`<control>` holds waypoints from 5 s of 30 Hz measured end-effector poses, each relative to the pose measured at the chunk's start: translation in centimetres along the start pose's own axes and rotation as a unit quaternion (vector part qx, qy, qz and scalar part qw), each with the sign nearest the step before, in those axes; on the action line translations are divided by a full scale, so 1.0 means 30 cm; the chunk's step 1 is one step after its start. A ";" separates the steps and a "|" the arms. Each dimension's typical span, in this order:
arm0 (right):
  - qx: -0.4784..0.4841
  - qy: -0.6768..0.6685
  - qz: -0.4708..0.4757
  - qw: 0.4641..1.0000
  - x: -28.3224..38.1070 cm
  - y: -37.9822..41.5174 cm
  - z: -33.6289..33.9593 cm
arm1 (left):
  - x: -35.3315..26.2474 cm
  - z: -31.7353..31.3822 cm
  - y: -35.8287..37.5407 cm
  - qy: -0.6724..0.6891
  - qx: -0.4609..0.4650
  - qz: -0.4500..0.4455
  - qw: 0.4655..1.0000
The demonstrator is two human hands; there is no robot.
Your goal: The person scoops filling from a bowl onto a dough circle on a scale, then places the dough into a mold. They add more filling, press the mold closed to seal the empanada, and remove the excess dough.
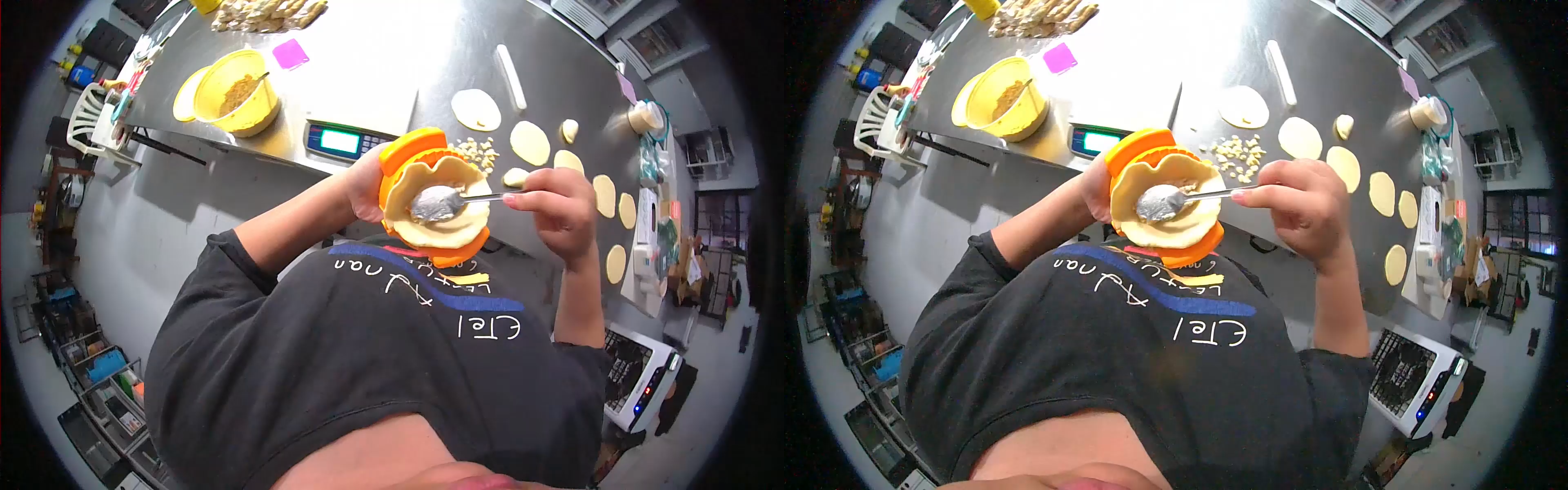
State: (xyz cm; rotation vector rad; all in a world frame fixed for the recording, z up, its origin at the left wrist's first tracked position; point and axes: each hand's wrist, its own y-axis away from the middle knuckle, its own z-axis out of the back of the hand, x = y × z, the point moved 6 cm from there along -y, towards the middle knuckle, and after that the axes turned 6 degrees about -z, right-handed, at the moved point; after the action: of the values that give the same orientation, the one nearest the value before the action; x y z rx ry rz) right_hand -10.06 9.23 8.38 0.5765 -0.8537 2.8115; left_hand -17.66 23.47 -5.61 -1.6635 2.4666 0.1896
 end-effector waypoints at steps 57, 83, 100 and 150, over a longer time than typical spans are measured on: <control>0.034 0.083 -0.147 0.985 0.162 -0.933 -0.695 | -0.952 0.163 0.698 -0.066 -0.027 -0.279 0.958; 0.310 0.210 -0.179 0.910 0.048 -1.157 -1.427 | -1.179 0.235 1.254 -0.219 -0.068 -0.535 0.813; 0.253 -0.269 0.007 0.929 0.277 -1.064 -1.163 | -1.011 0.227 0.882 -0.017 -0.008 -0.241 0.970; -0.117 -0.143 -0.229 0.956 0.018 0.283 0.083 | 0.067 -0.516 -0.303 -0.819 0.138 -0.248 0.498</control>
State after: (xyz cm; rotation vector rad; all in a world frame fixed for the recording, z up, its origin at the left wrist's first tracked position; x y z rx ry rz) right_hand -11.86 0.82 6.22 1.0100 -0.9384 2.2078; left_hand -10.92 15.27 9.00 -0.8960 0.4610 0.7567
